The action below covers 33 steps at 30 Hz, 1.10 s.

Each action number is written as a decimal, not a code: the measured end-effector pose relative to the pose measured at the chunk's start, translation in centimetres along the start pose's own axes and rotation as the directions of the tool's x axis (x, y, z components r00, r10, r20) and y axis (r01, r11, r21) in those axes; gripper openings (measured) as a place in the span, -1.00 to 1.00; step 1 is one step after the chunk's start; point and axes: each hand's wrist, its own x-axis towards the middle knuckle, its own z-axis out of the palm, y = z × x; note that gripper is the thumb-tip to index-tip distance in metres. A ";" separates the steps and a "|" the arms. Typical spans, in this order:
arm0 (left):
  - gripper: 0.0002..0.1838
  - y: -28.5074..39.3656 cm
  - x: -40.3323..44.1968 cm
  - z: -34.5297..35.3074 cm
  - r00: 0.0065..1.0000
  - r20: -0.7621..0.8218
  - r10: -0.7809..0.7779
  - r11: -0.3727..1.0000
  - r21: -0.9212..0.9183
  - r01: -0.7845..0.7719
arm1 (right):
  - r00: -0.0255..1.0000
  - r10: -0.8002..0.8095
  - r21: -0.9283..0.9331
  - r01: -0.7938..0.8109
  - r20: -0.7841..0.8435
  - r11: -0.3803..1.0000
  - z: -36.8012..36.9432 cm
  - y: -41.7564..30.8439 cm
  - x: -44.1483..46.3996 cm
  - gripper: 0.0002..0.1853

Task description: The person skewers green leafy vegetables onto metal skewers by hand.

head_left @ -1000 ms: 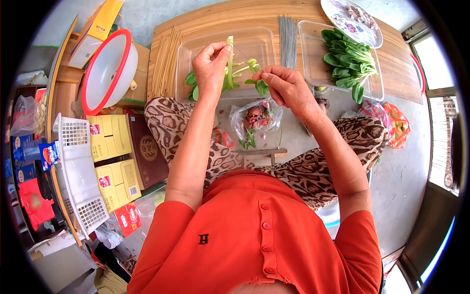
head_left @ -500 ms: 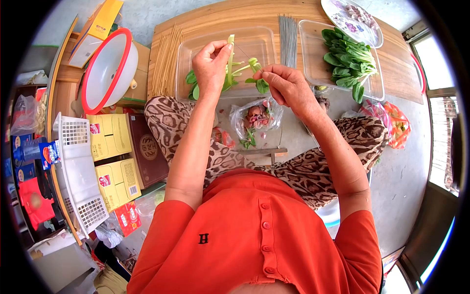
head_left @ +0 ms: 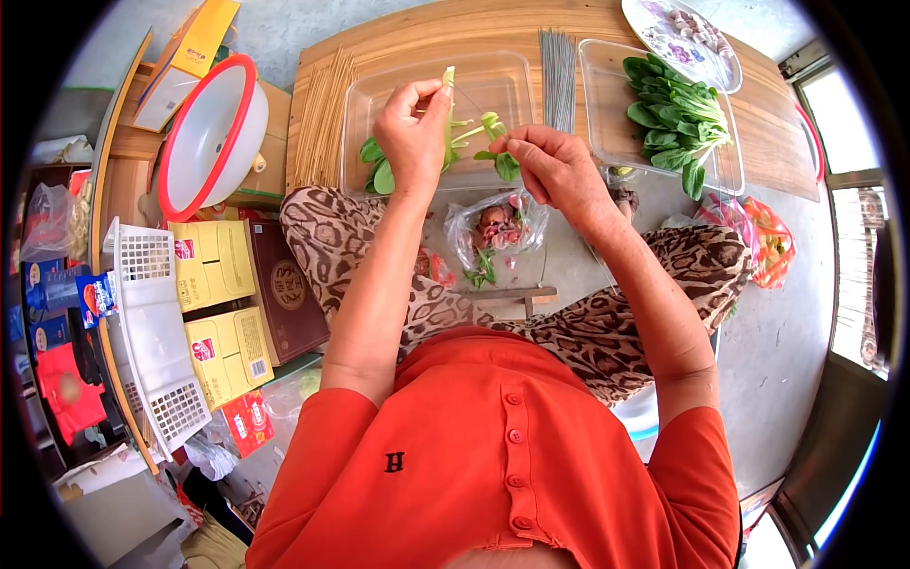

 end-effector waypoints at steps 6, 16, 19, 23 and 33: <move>-0.88 1.7 -1.1 0.4 0.977 0.117 0.180 0.960 0.197 -0.200 | 1.000 0.000 0.042 0.001 -0.013 0.999 -0.1 0.0 0.1 -0.74; -0.83 0.2 -1.4 2.1 0.931 0.180 0.318 0.948 -0.042 -0.316 | 0.999 0.002 0.098 0.002 -0.047 0.995 -1.4 -0.2 0.5 -0.73; -0.83 -3.2 -0.3 1.4 0.952 0.279 0.129 0.991 -0.018 -0.129 | 0.994 -0.005 0.115 0.017 -0.110 0.993 -2.4 -0.6 0.6 -0.73; -0.80 -10.6 1.3 0.3 0.947 0.320 0.007 0.972 0.220 -0.082 | 0.985 -0.050 0.153 0.076 -0.163 0.985 -3.9 -0.5 0.9 -0.72; -0.88 -14.2 -0.2 4.4 0.873 0.474 -0.118 0.658 0.696 -0.289 | 0.987 -0.007 0.229 0.044 -0.161 0.972 -4.3 -0.1 1.4 -0.76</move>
